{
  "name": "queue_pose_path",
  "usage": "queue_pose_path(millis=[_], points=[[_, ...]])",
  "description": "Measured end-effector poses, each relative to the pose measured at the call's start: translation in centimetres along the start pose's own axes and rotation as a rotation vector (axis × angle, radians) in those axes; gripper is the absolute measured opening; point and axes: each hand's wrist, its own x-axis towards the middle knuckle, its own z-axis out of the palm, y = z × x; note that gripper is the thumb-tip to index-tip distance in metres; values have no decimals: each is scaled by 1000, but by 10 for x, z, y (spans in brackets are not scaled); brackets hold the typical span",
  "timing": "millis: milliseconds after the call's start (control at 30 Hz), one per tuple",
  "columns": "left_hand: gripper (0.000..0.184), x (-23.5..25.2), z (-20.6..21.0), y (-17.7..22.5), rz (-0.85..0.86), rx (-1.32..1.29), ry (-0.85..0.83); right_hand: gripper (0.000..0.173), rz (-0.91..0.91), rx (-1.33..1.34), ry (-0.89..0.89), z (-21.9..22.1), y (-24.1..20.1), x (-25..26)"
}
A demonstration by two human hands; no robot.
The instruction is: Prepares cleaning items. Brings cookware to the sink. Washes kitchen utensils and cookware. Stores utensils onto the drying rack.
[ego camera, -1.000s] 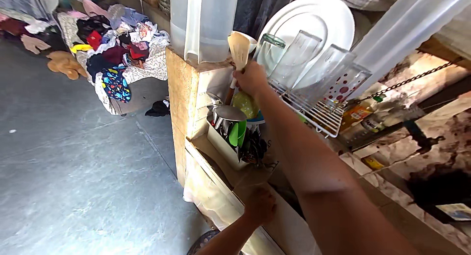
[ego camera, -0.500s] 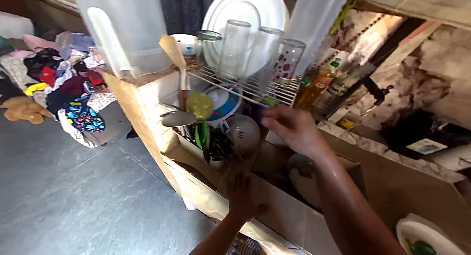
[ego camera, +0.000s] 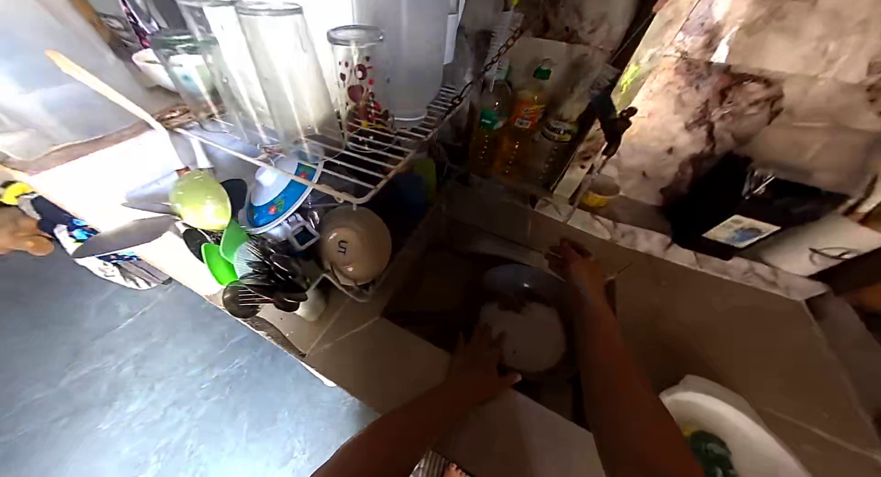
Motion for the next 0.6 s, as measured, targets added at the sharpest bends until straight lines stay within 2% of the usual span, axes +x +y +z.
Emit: queue_pose_path(millis=[167, 267, 300, 367, 433, 533, 600], points=[[72, -7, 0, -3, 6, -46, 86, 31, 113, 617, 28, 18, -6, 76], [68, -7, -4, 0, -34, -137, 84, 45, 138, 695, 50, 30, -21, 89], [67, -6, -4, -1, -48, -164, 79, 46, 96, 602, 14, 36, -22, 90], [66, -3, -6, -3, -60, -223, 54, 37, -88, 139, -37, 56, -20, 88], [64, -3, -8, -4, -53, -284, 43, 40, -203, -279, -273, 87, -34, 70], [60, -8, -15, -2, -37, -344, 34, 48, -479, -567, -553, 162, -64, 35], [57, -21, -30, 2, -33, -349, 3, 54, -719, -678, -646, 217, -71, 19]])
